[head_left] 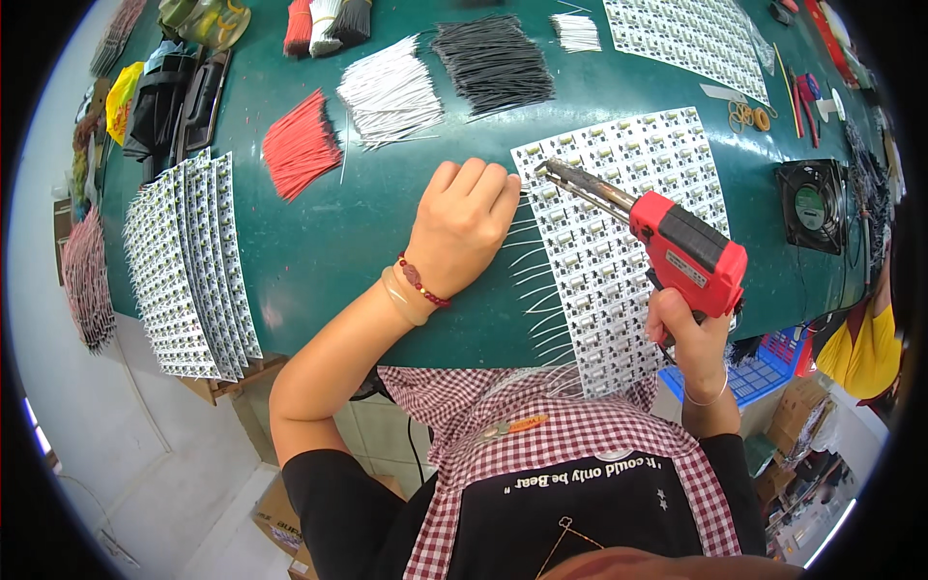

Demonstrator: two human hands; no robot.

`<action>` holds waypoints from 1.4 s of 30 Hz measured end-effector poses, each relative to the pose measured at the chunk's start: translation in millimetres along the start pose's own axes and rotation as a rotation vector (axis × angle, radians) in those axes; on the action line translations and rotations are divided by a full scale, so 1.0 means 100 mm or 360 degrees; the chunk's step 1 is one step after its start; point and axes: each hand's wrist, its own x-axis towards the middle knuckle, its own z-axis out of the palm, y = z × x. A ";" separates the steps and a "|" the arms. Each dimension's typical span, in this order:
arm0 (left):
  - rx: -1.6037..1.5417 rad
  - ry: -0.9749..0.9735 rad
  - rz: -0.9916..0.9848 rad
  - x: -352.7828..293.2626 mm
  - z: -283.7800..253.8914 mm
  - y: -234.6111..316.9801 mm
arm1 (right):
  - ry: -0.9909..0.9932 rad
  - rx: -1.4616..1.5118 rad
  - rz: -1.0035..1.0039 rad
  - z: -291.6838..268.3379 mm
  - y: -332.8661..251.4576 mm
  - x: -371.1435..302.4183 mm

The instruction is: The person uses a soldering iron to attach white wires to a grid of LED modules on a green workbench. They repeatedly apply the soldering iron to individual connection points while holding the wires in place with their left hand. Bundles of colored wires and stacks of LED sheets are visible on the table.

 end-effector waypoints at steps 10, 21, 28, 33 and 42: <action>0.0022 -0.0003 0.0034 0.00 0.00 0.00 | -0.0037 -0.0066 0.0062 0.08 -0.06 0.05; 0.0039 -0.0032 0.0041 0.00 -0.01 0.00 | 0.0048 0.0043 -0.0035 0.04 -0.11 0.00; 0.0067 -0.0037 0.0038 -0.03 0.01 0.00 | 0.0012 0.0070 -0.0001 0.10 -0.09 0.02; 0.0025 -0.0048 0.0012 -0.04 -0.02 0.00 | -0.0011 0.0026 -0.0003 0.08 -0.04 0.02; -0.0044 -0.0077 -0.0014 -0.06 -0.02 0.01 | -0.0022 -0.0132 0.0064 0.05 0.01 0.02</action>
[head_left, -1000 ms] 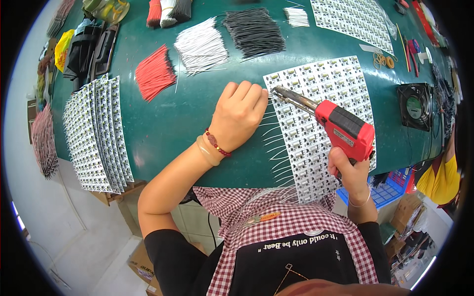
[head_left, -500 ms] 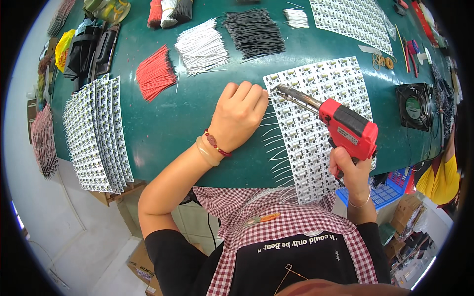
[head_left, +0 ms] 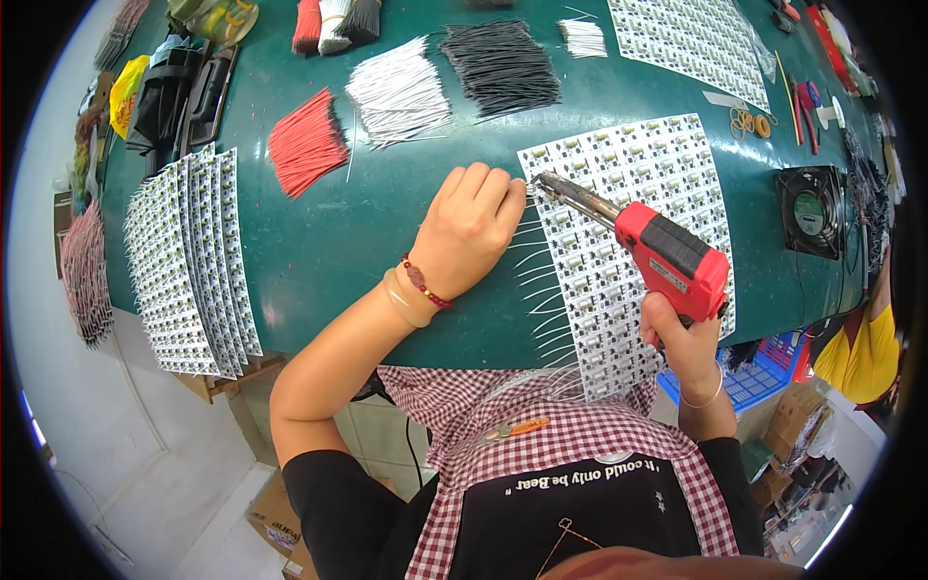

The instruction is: The person uses a soldering iron to attach white wires to a grid of LED modules on a green workbench. They repeatedly apply the soldering iron to individual connection points while holding the wires in place with their left hand. Bundles of colored wires and stacks of LED sheets are visible on the table.

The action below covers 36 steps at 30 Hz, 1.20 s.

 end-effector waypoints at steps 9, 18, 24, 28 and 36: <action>0.0000 -0.0007 0.0001 0.00 0.00 0.00 | 0.0090 0.0198 -0.0147 -0.02 -0.02 -0.06; -0.0004 -0.0002 0.0005 0.00 -0.01 -0.01 | 0.0022 0.0083 0.0033 0.02 0.00 0.01; -0.0025 0.0022 0.0003 0.00 0.01 0.00 | 0.0169 0.0017 -0.0105 0.02 -0.04 -0.07; -0.0017 0.0028 0.0009 0.00 0.02 0.00 | 0.0183 0.0166 -0.0331 -0.16 0.02 -0.09; -0.0036 0.0040 -0.0001 -0.01 -0.04 0.01 | 0.0557 0.0516 -0.0762 -0.58 -0.03 -0.16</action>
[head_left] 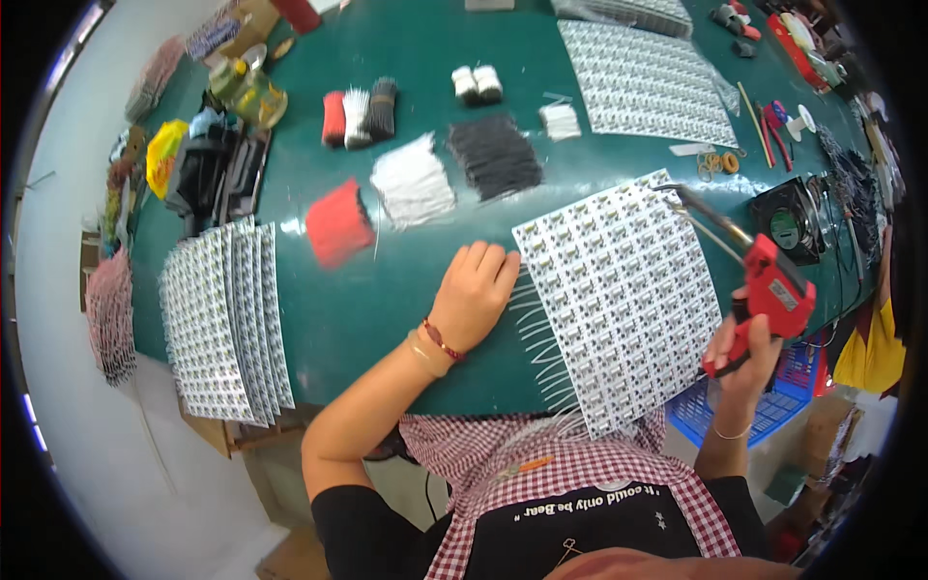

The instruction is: The person uses a soldering iron to attach white wires to a grid of LED modules on a green workbench. They repeatedly apply the soldering iron to individual connection points while holding the wires in place with their left hand. Bundles of colored wires and stacks of LED sheets are visible on the table.

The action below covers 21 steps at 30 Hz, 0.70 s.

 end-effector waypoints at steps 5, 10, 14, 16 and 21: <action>-0.0044 -0.0001 0.0026 0.08 0.08 0.02 | 0.0297 0.0151 -0.0345 -0.77 -0.30 0.09; 0.0172 0.0000 -0.0046 0.01 0.06 0.02 | 0.0619 -0.0099 -0.0596 -1.34 -0.54 0.24; 0.0214 0.0088 -0.0022 0.00 0.10 0.02 | 0.0940 -0.0168 -0.0726 -1.64 -0.57 0.27; 0.0209 0.0093 0.0002 0.06 0.11 0.03 | 0.1191 -0.0244 -0.0690 -1.77 -0.42 0.40; 0.0240 0.0103 0.0032 0.08 0.18 0.04 | 0.1224 -0.0474 -0.0110 -2.25 0.15 0.68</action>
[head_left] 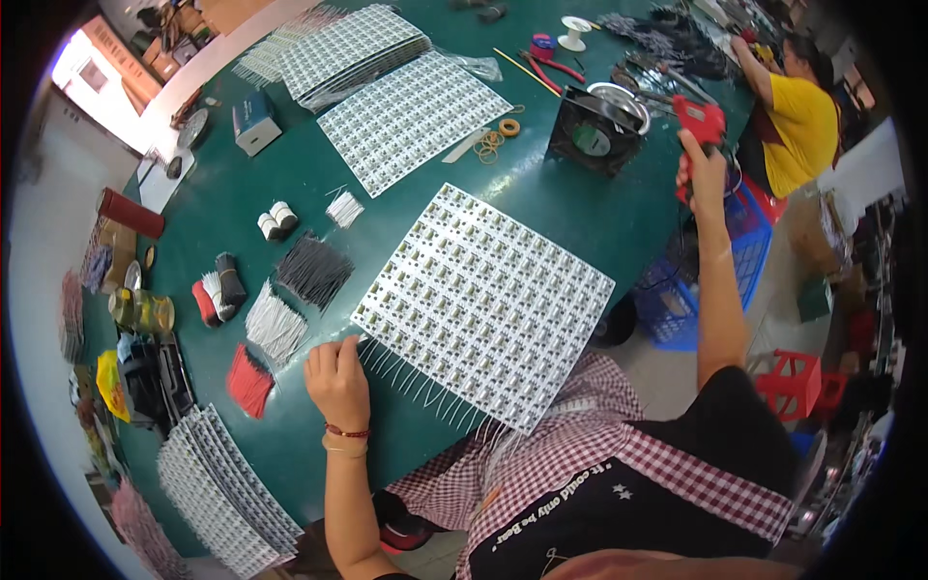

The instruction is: The person uses a soldering iron to attach white wires to a grid of LED modules on a green workbench. They repeatedly apply the soldering iron to individual connection points while holding the wires in place with their left hand. Bundles of colored wires and stacks of LED sheets are visible on the table.

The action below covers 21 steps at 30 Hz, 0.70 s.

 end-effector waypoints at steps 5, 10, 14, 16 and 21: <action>-0.0063 -0.0089 -0.0014 -0.10 -0.08 -0.07 | -0.0138 0.0498 -0.0162 0.28 -0.41 -0.59; -0.0329 -0.0113 -0.0008 -0.10 -0.05 -0.07 | -0.0806 0.0453 -0.0175 0.54 -0.71 -1.47; -0.0341 -0.0092 0.0012 -0.08 -0.09 -0.10 | -0.1389 0.0196 0.0133 0.83 -0.78 -1.95; -0.0329 -0.0070 0.0035 -0.07 -0.11 -0.10 | -0.1532 -0.0024 0.0324 1.05 -0.86 -2.12; -0.0338 -0.0049 -0.0037 -0.03 -0.14 -0.09 | -0.1881 -0.0193 0.0572 1.38 -0.91 -2.25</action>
